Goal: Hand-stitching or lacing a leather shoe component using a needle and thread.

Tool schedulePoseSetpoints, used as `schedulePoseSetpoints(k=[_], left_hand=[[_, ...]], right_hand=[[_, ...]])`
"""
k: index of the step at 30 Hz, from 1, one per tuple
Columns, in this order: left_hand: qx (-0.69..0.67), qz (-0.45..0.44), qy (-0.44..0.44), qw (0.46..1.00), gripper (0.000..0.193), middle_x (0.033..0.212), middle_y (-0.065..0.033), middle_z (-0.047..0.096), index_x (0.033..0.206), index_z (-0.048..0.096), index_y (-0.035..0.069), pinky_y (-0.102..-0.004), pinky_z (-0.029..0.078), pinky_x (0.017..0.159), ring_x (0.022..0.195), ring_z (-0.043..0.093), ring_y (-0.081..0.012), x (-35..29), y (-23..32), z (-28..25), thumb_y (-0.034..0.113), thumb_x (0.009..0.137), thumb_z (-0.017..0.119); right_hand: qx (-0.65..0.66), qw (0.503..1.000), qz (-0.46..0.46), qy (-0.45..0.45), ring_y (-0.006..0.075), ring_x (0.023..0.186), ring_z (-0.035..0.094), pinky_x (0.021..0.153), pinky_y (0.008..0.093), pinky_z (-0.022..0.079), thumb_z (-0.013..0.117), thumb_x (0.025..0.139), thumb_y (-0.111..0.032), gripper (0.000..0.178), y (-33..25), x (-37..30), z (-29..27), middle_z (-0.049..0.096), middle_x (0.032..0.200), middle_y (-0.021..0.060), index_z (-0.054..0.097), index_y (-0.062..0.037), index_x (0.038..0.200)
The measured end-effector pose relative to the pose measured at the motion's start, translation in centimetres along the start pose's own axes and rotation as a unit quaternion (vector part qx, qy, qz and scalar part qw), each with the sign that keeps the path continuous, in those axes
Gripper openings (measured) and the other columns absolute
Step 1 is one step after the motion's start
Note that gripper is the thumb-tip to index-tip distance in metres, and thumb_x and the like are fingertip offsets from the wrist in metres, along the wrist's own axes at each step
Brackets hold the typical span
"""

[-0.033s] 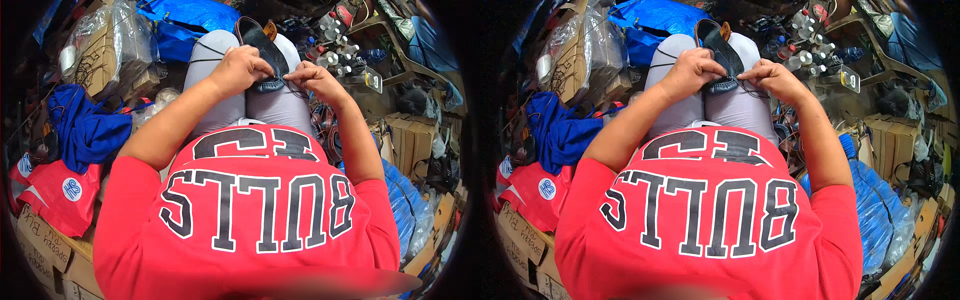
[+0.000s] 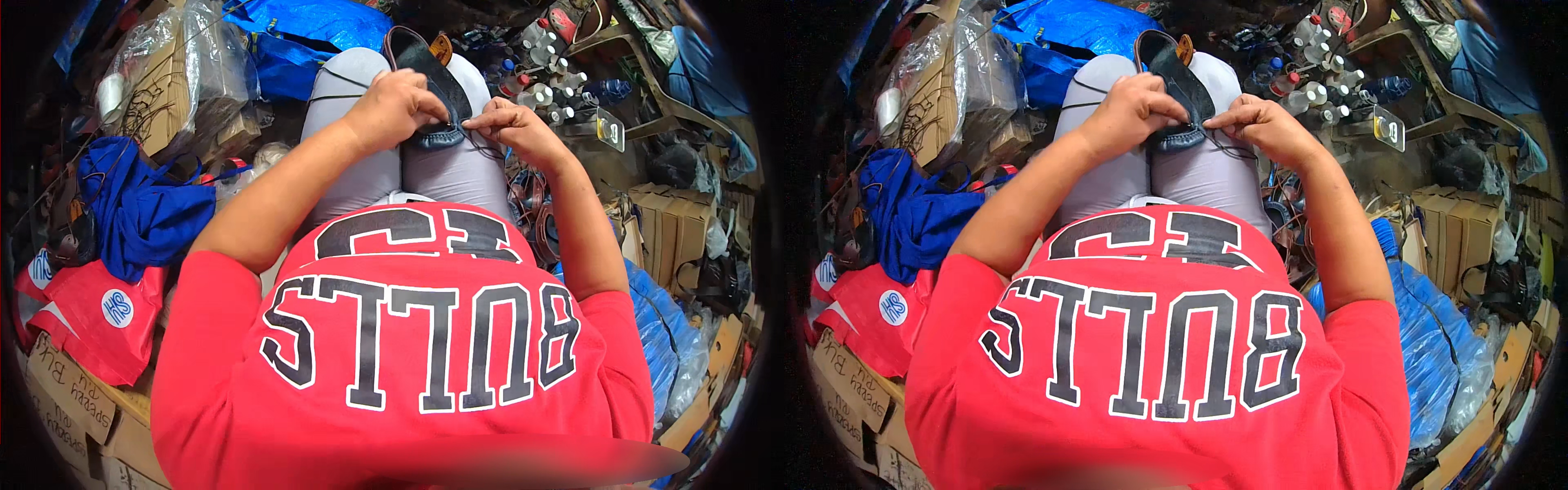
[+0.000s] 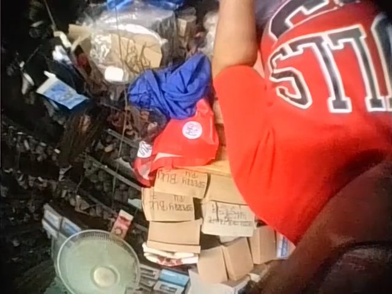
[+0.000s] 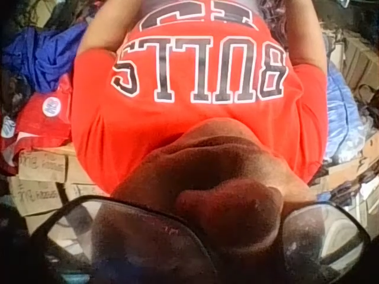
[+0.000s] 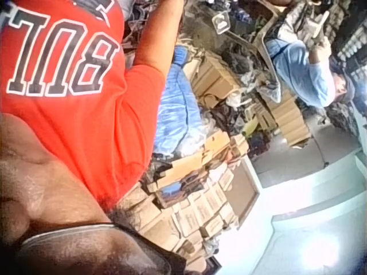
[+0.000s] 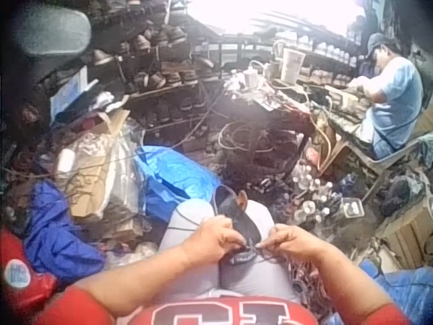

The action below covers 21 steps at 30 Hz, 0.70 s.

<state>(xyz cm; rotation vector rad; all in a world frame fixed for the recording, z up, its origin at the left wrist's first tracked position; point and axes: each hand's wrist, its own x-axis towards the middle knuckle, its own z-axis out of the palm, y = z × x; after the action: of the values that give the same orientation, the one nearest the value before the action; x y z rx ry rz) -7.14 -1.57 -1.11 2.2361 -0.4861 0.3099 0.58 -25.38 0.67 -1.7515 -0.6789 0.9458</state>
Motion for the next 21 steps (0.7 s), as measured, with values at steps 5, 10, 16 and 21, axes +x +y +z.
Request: schedulePoseSetpoints(k=[5,10,16,21], left_hand=[[0.112,0.121,-0.097,0.981,0.010,0.069,-0.0005,0.051,0.076,0.070,0.017,-0.0351,0.039,0.073,0.077,0.053,-0.0199,2.1,0.9,-1.4,0.010,0.068,0.070],[0.097,0.010,-0.025,0.995,0.014,0.072,-0.0004,0.056,0.081,0.072,0.018,-0.0349,0.039,0.073,0.079,0.054,-0.0206,-1.5,2.3,-1.3,0.011,0.069,0.070],[0.097,-0.178,-0.045,0.978,0.014,0.072,0.0008,0.065,0.085,0.072,0.015,-0.0336,0.039,0.078,0.080,0.056,-0.0164,-0.9,3.2,-0.6,0.015,0.071,0.072],[0.018,-0.264,-0.052,0.963,0.011,0.070,-0.0007,0.067,0.077,0.068,0.010,-0.0311,0.039,0.078,0.072,0.061,-0.0116,-0.2,3.4,0.5,0.019,0.072,0.071]], right_hand=[[-0.113,0.993,-0.030,-0.026,0.0105,0.077,0.048,0.072,0.0216,0.040,0.048,0.067,0.010,0.048,-0.5,0.3,-0.2,0.051,0.077,-0.0005,0.071,-0.0133,0.102],[-0.060,0.997,0.013,0.051,0.0078,0.082,0.053,0.074,0.0226,0.044,0.068,0.078,-0.004,0.028,-0.5,-1.2,1.4,0.059,0.085,-0.0009,0.070,-0.0128,0.105],[0.111,0.990,0.028,0.077,0.0056,0.079,0.057,0.074,0.0197,0.046,0.066,0.080,-0.004,0.026,0.1,-0.7,2.4,0.066,0.089,0.0008,0.066,-0.0029,0.106],[0.132,0.986,0.023,0.098,0.0054,0.078,0.057,0.072,0.0198,0.047,0.067,0.080,-0.005,0.022,0.2,-0.4,2.9,0.066,0.088,0.0009,0.066,-0.0010,0.101]])
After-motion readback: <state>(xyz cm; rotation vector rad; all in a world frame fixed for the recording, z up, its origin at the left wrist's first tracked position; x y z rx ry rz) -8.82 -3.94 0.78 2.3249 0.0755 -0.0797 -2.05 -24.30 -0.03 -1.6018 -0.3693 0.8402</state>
